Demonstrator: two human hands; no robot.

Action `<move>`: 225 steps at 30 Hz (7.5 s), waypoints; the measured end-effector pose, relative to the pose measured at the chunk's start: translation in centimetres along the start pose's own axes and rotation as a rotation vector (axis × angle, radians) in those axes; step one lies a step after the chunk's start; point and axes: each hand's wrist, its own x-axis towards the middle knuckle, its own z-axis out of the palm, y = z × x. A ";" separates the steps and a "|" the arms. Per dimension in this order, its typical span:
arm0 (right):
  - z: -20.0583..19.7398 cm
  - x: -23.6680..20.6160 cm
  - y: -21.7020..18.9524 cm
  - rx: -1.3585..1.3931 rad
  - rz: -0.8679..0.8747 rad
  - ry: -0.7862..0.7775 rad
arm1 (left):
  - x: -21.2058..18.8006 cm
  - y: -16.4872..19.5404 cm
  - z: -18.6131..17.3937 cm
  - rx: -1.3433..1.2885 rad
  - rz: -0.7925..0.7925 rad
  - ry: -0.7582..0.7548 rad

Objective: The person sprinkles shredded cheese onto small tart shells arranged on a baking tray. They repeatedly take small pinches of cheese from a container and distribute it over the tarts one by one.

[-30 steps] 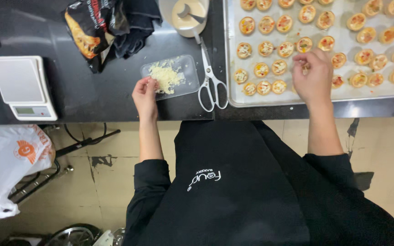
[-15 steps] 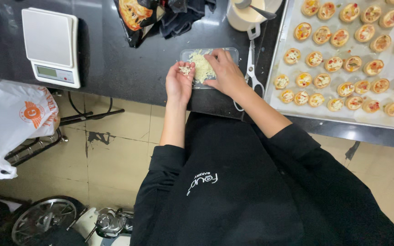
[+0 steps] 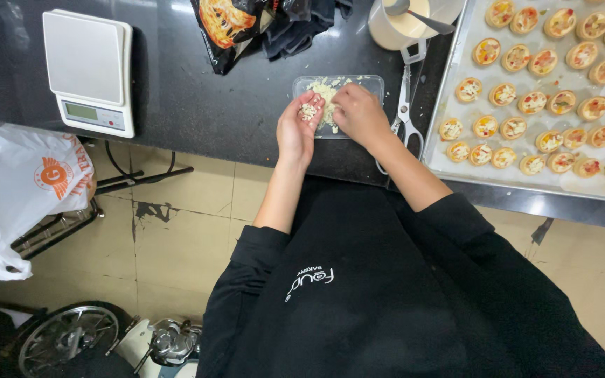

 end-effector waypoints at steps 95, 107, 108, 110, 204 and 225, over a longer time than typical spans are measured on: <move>-32.4 -8.1 24.6 -0.138 0.335 0.121 | 5.5 -24.2 26.0 0.132 -0.316 -0.206; -33.0 -8.3 23.0 -0.115 0.290 0.169 | 5.0 -24.3 25.7 0.105 -0.299 -0.243; -32.9 -8.3 23.1 -0.132 0.268 0.177 | 4.9 -24.3 25.7 0.104 -0.301 -0.240; -32.7 -8.3 23.1 -0.146 0.258 0.190 | 4.8 -24.4 25.7 0.111 -0.302 -0.233; -35.3 -2.5 24.4 0.302 0.416 0.163 | 6.9 -26.5 31.6 0.023 -0.376 -0.311; -35.0 -2.2 26.5 0.540 0.441 0.237 | 8.8 -28.6 34.7 0.038 -0.351 -0.348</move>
